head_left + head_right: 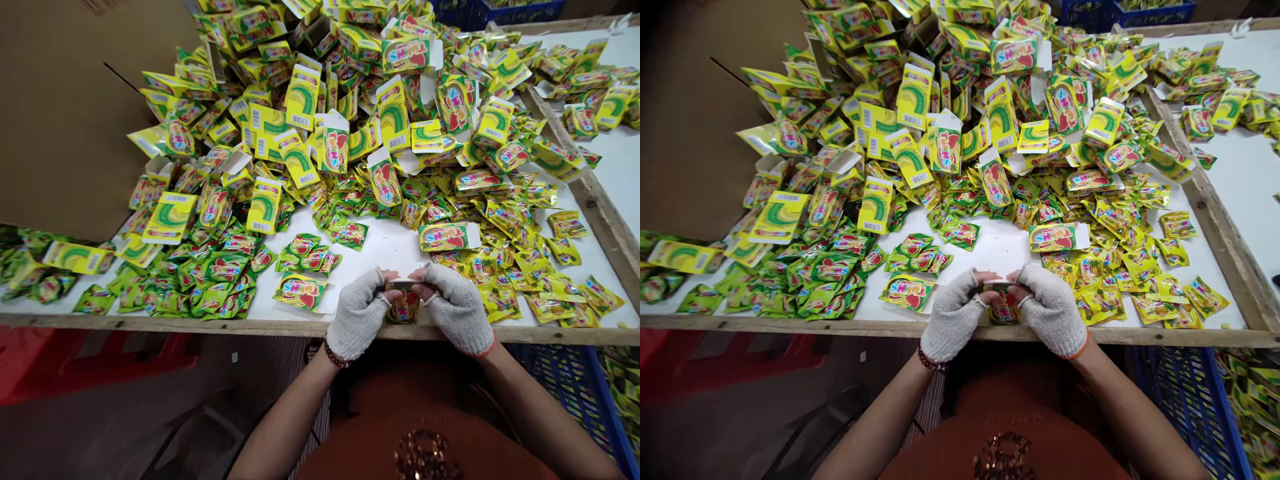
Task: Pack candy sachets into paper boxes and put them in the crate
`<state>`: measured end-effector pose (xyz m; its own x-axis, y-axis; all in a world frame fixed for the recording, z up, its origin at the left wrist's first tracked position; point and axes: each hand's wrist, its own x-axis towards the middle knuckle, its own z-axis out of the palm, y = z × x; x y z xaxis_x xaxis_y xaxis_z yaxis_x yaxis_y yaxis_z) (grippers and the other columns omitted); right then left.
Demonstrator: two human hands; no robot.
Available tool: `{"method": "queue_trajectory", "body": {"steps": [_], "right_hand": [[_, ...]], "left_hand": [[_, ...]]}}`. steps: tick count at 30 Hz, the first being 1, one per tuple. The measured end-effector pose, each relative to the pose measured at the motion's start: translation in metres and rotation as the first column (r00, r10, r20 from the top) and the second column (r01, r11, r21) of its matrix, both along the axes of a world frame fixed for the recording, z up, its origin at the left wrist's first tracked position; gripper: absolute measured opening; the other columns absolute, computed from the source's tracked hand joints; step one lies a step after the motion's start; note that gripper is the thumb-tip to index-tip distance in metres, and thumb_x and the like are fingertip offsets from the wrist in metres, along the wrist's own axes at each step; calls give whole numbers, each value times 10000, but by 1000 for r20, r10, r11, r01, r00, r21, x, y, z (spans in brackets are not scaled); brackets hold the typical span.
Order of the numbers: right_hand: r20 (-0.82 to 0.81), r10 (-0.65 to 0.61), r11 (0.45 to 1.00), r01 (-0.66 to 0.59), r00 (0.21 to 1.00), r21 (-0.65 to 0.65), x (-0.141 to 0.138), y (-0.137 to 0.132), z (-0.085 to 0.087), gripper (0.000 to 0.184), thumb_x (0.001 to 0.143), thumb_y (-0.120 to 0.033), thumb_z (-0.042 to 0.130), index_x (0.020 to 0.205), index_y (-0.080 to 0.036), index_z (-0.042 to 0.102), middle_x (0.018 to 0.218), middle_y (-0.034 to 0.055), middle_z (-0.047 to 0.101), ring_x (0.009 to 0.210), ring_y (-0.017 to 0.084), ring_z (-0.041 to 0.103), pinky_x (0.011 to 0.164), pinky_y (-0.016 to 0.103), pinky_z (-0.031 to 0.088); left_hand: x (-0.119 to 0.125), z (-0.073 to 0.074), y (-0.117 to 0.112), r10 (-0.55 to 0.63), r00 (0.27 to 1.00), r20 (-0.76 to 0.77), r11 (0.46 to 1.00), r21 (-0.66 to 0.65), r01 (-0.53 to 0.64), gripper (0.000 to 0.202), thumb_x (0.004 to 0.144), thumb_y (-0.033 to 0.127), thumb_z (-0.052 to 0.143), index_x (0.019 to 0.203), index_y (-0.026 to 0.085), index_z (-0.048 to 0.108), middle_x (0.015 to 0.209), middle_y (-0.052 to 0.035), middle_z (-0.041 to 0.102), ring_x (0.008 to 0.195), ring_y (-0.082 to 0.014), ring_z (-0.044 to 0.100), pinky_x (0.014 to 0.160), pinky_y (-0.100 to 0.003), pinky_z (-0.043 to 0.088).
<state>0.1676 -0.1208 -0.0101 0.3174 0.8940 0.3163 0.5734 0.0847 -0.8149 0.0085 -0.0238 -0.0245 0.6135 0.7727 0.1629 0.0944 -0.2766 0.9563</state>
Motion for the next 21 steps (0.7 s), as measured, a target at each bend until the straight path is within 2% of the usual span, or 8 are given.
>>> {"method": "queue_trajectory", "body": {"steps": [2,4,9,12,15,18,21], "right_hand": [[55,70,997,-71,996,18,1,-2,6,100,941,-255,582,924,-218,673,850,32,691,805,171,649,732,279,503],[56,112,993,-113,992,14,0,-2,13,149,958,-281,569,897,-209,685,826,30,690,779,162,644,705,268,492],[-9,58,997,-58,998,-54,-3,4,24,125,917,-283,633,883,-192,711,736,4,689,673,142,630,635,246,488],[-21,73,994,-74,997,-76,1,6,26,119,902,-251,633,846,-203,727,770,16,713,728,169,664,675,270,518],[-5,164,984,-164,986,-72,10,3,24,158,913,-233,605,864,-223,755,882,40,743,829,194,695,755,307,554],[62,283,958,-279,957,-59,17,-5,18,212,906,-191,582,986,-245,770,1009,62,747,907,193,711,793,305,573],[164,353,935,-351,921,-41,17,-11,9,343,877,-128,566,1142,-266,734,1067,68,733,938,186,707,778,279,575]], "left_hand": [[-3,3,1,-39,999,-7,993,108,39,192,863,277,661,1007,177,740,1016,-73,761,967,-201,707,903,-322,566],[-5,8,2,-77,997,-7,987,143,77,202,895,306,634,997,182,756,990,-69,770,940,-199,715,889,-320,571],[-4,27,4,-88,993,-75,996,-2,88,220,895,330,642,987,169,761,915,-55,777,825,-178,720,746,-263,585],[-5,28,7,-111,989,-101,994,-10,111,214,910,314,622,1001,184,767,926,-54,780,837,-185,726,763,-283,596],[-11,19,11,-204,979,-32,969,137,206,222,929,251,591,1067,202,758,1011,-77,773,916,-197,731,838,-324,602],[-19,8,14,-316,947,57,891,360,276,338,903,135,581,1211,213,697,1121,-115,744,991,-198,722,856,-319,597],[-22,4,13,-369,929,-20,813,477,333,482,865,52,543,1305,227,630,1131,-133,731,1003,-204,713,836,-322,594]]}}
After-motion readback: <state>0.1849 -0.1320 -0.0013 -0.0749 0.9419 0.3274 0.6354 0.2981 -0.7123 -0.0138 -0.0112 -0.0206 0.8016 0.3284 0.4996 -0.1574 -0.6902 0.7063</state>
